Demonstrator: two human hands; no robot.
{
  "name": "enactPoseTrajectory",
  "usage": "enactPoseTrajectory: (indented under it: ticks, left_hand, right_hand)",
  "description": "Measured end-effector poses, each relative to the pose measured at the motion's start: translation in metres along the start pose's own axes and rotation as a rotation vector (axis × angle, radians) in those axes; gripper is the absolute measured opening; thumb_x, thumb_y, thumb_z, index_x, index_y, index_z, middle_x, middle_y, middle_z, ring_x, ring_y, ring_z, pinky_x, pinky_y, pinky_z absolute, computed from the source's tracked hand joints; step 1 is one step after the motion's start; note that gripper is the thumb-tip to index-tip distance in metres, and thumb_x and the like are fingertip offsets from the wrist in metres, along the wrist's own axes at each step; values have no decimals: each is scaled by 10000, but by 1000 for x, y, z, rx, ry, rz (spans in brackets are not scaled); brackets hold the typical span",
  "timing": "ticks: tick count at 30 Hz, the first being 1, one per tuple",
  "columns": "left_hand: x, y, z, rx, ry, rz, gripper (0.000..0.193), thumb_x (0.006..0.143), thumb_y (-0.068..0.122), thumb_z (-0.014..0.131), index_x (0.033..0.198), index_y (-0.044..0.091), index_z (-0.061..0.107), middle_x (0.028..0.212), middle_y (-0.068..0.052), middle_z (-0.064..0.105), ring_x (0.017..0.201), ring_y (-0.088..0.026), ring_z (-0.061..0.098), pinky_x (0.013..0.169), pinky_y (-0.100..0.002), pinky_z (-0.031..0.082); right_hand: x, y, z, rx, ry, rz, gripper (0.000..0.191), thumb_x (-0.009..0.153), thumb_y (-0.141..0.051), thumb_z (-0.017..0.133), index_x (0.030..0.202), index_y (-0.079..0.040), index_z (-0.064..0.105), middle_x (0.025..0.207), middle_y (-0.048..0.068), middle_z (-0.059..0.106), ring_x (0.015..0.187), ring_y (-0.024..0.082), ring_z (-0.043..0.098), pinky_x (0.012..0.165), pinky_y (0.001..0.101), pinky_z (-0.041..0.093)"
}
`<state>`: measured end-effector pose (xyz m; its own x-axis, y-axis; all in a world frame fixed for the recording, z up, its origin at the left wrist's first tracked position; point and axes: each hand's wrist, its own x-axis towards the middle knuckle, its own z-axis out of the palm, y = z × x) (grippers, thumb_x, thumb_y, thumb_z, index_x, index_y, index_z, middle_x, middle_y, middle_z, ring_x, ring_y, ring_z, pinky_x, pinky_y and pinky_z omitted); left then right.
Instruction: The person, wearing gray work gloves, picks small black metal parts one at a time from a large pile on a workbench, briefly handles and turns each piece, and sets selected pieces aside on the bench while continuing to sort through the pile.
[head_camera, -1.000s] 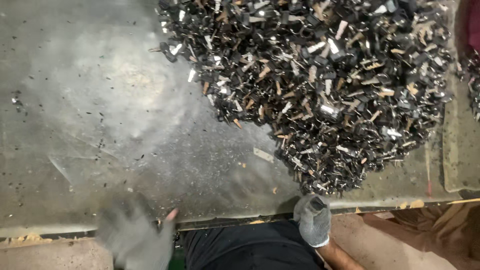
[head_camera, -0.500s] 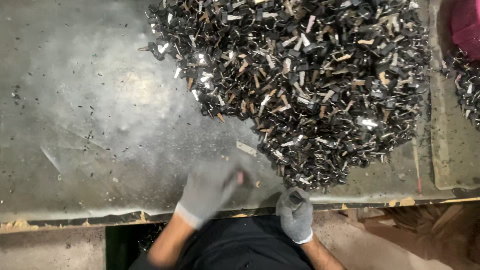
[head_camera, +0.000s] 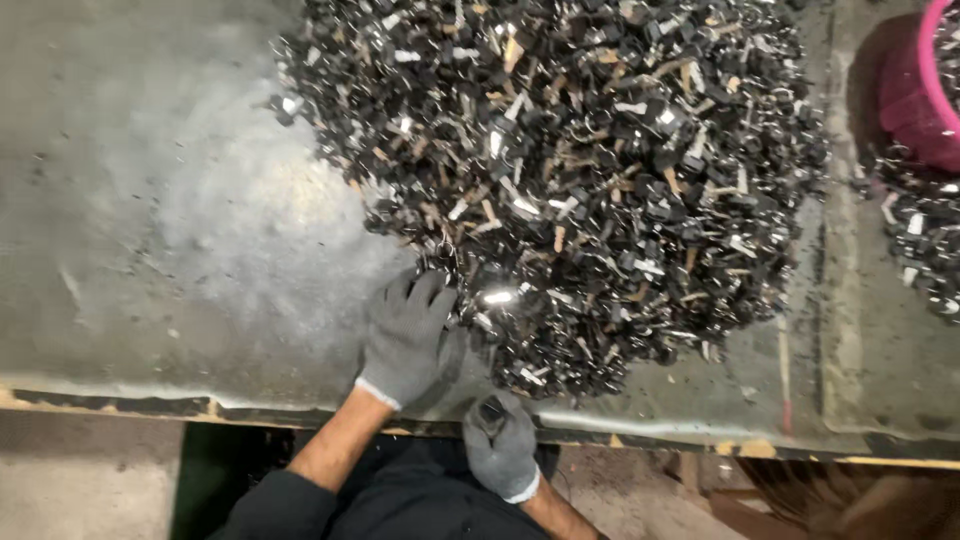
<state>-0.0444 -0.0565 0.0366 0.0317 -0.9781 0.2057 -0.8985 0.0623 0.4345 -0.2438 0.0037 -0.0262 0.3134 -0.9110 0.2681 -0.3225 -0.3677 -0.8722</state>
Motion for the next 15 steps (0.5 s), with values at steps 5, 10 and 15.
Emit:
enactPoseTrajectory:
  ticks: [5,10,15]
  left_hand:
    - [-8,-4,1,-137,190,23,694,787,253,686,1404,-16,519,1461,-285,476,1396,-517,389,1139,-625,329]
    - [36,-22,-5,-294,101,129,549,950,253,640,1449,49,535,1567,-188,476,1519,-418,343,1236,-559,330]
    - [29,-29,-19,-896,238,-232,388,1012,324,565,1313,82,597,1384,-141,577,1262,-305,581,1027,-447,526]
  right_hand:
    - [12,-7,0,-141,86,-158,332,876,-85,718,1145,29,562,904,143,655,770,291,673,726,396,573]
    - [23,-16,3,-91,146,-134,301,943,-103,663,1180,23,526,885,113,655,754,228,671,706,367,578]
    - [24,-22,4,-66,158,114,269,924,-133,641,1143,1,562,771,94,660,613,215,661,600,373,565]
